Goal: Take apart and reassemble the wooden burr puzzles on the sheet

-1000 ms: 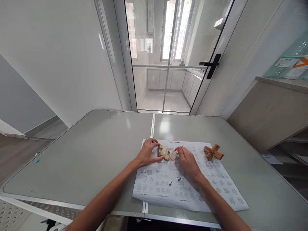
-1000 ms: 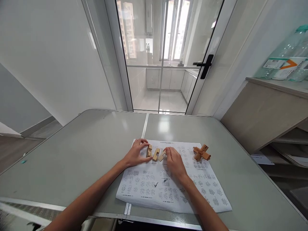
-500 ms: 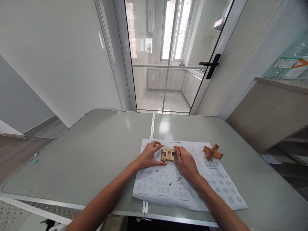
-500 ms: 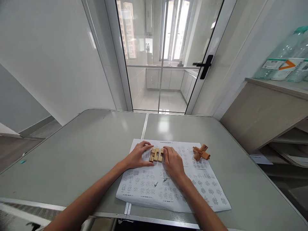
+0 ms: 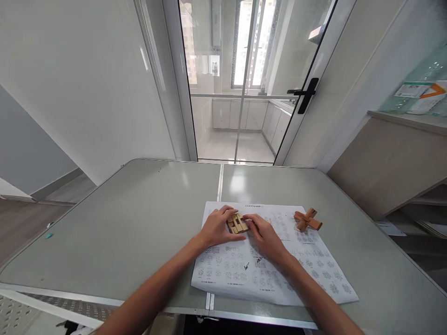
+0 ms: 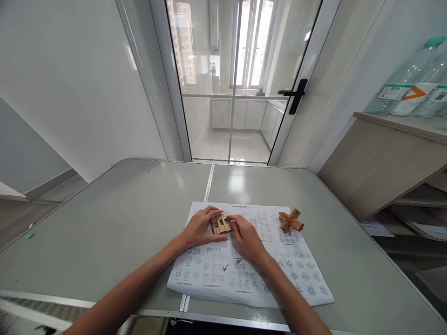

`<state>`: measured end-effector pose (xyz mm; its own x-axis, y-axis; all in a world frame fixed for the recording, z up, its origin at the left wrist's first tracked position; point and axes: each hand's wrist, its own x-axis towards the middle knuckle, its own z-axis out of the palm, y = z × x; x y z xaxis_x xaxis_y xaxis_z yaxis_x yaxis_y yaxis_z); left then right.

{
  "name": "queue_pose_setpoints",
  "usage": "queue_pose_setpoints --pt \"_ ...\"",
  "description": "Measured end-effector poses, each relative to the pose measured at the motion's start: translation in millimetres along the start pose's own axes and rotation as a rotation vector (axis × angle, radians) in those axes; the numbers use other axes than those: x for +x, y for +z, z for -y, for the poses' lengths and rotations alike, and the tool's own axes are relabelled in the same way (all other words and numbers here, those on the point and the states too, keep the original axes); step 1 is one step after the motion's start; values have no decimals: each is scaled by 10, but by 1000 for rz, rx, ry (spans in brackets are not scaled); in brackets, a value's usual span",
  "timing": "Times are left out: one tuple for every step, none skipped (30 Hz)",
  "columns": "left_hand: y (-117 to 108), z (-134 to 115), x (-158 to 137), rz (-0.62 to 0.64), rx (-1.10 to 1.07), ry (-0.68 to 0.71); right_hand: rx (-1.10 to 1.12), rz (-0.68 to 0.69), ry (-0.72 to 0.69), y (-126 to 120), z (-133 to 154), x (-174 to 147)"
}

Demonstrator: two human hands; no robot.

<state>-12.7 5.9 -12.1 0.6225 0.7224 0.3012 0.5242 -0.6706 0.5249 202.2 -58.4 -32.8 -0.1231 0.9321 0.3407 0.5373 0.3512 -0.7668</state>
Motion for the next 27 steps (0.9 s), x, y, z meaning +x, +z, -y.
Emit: queue_pose_setpoints --pt "1 -11 -2 -10 15 -12 1 8 -5 -7 12 2" --pt "0 -22 -3 -21 28 -23 2 17 -9 -12 23 4" --pt "-1 -32 -3 -33 38 -33 6 24 -13 -17 33 5" --pt "-4 -39 -3 -44 44 -40 12 32 -16 -21 41 6" --pt "-8 -42 -2 -54 46 -44 20 40 -18 -24 48 6" --pt "-13 -43 -1 -58 46 -47 30 48 -19 -26 52 5" --pt "-19 -41 -1 -58 44 -48 40 55 -19 -28 56 5" --pt "-25 -37 0 -52 41 -49 47 62 -17 -29 59 4" --pt "-31 -32 0 -45 37 -49 51 66 -14 -30 62 3" --pt "-38 -28 -1 -37 35 -49 52 66 -11 -31 65 2" --pt "-44 -25 -1 -30 32 -49 53 65 -8 -31 70 0" --pt "-49 -22 -2 -24 30 -50 53 61 -5 -31 75 -1" --pt "-53 -19 -3 -22 26 -52 52 55 1 -31 82 -3" --pt "-58 -15 -4 -22 23 -56 49 47 9 -31 90 -5" --pt "-62 -7 -4 -25 20 -63 45 38 19 -31 97 -7" --pt "-67 5 -3 -32 19 -74 41 28 30 -32 104 -9" --pt "-74 23 -2 -43 22 -88 38 21 40 -32 110 -11" --pt "-83 45 1 -60 32 -107 35 15 47 -34 115 -14" --pt "-94 71 5 -78 47 -131 34 13 53 -35 118 -16" --pt "-108 99 11 -99 68 -160 34 12 58 -36 119 -18" --pt "-125 128 17 -122 92 -192 33 14 63 -36 120 -19" --pt "-143 154 23 -144 116 -225 33 16 68 -36 119 -20" --pt "-163 178 29 -164 138 -256 32 18 70 -35 117 -20" --pt "-183 197 34 -182 158 -285 31 20 72 -34 115 -20" --pt "-202 211 38 -196 174 -311 32 19 72 -32 113 -19" --pt "-219 222 42 -207 186 -333 31 18 70 -31 111 -17" --pt "-234 230 44 -214 194 -351 30 18 68 -31 110 -16"
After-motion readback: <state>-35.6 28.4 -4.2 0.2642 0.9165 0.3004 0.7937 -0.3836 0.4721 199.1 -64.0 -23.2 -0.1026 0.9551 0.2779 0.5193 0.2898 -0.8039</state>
